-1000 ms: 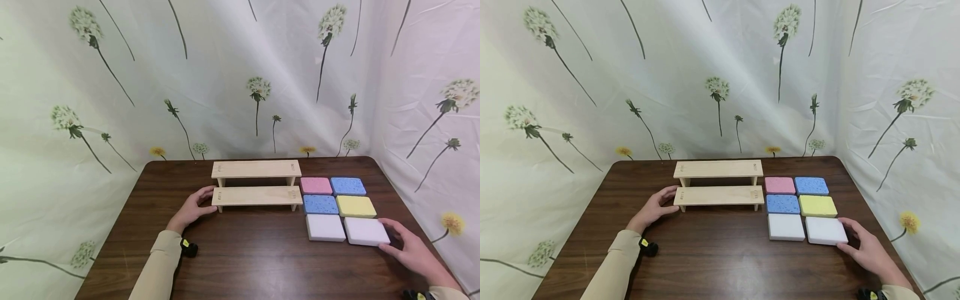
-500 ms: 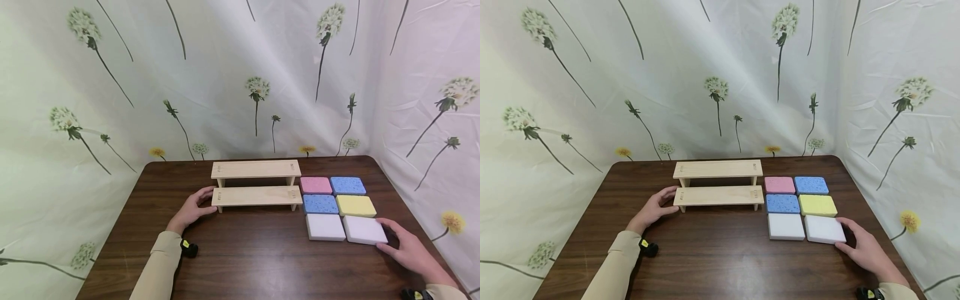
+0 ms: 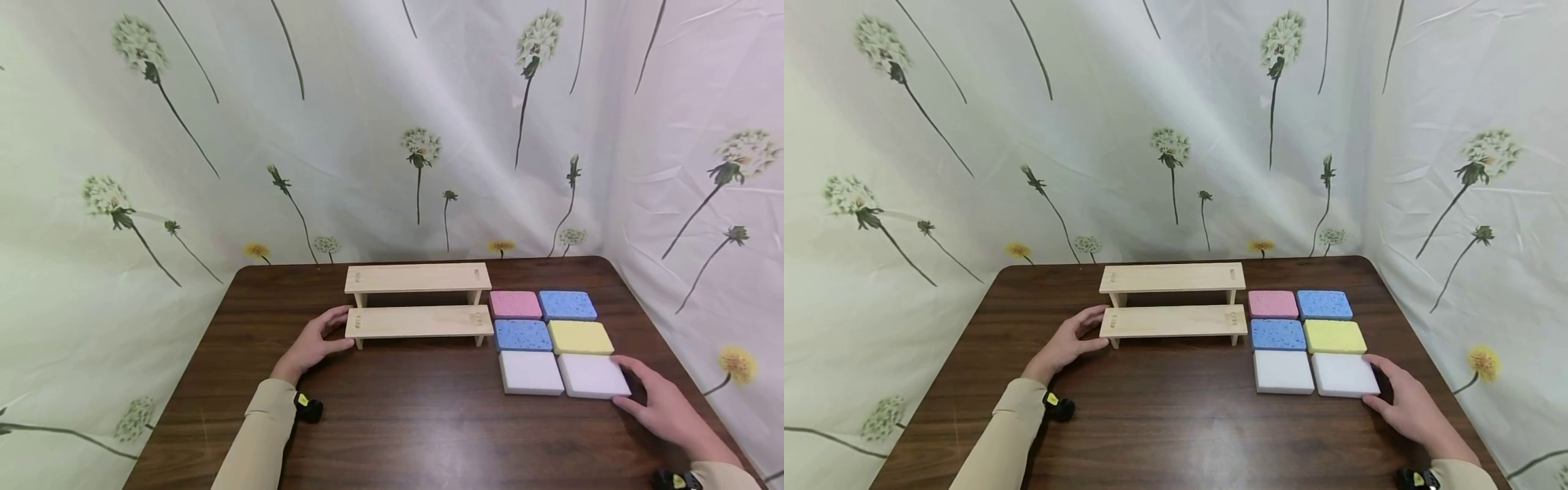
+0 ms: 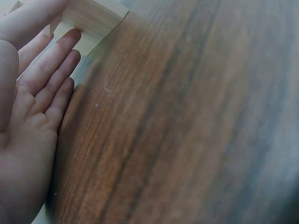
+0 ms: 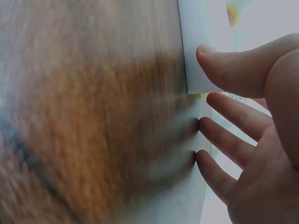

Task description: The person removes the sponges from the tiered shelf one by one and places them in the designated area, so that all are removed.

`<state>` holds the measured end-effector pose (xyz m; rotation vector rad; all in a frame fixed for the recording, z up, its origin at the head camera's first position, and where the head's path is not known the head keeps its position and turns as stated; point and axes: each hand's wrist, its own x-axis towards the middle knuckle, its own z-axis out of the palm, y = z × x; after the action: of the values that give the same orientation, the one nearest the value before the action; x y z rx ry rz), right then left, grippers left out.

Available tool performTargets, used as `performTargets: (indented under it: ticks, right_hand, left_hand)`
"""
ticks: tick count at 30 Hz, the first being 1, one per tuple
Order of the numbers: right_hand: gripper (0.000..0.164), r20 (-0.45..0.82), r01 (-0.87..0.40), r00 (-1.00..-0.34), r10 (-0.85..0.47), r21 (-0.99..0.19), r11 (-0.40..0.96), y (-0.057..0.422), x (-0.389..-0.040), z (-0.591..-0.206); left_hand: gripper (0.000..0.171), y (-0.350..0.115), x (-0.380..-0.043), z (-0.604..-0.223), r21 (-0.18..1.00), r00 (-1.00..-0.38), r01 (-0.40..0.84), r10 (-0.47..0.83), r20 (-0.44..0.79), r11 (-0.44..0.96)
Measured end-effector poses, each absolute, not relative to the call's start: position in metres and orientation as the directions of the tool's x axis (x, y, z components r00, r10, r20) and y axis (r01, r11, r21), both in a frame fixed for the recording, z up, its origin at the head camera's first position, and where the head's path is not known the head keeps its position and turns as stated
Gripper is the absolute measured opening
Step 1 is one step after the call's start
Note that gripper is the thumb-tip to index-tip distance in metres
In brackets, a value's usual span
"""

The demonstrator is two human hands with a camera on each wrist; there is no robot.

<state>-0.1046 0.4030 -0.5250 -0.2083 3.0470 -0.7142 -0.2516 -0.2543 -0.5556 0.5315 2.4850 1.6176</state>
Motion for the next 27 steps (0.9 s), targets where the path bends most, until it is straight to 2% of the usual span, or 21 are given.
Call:
performTargets:
  ticks: [9, 20, 24, 27]
  right_hand:
    - [0.075, 0.008, -0.121, -0.991, -0.131, -0.443, 0.888, 0.405, -0.105, -0.523]
    - [0.096, 0.108, -0.17, -0.985, -0.135, -0.475, 0.863, 0.406, -0.098, -0.512]
    - [0.09, 0.149, -0.162, -0.983, -0.105, -0.451, 0.878, 0.393, -0.107, -0.499]
    - [0.082, 0.228, -0.174, -0.971, -0.079, -0.433, 0.884, 0.378, -0.116, -0.493]
  left_hand:
    - [0.075, -0.252, -0.251, -0.554, 0.907, -0.927, 0.229, 0.364, 0.093, 0.353]
    - [0.087, -0.254, -0.253, -0.549, 0.906, -0.917, 0.234, 0.391, 0.084, 0.354]
    - [0.083, -0.26, -0.253, -0.542, 0.878, -0.905, 0.267, 0.417, 0.086, 0.397]
    - [0.077, -0.266, -0.253, -0.534, 0.831, -0.92, 0.286, 0.379, 0.099, 0.477]
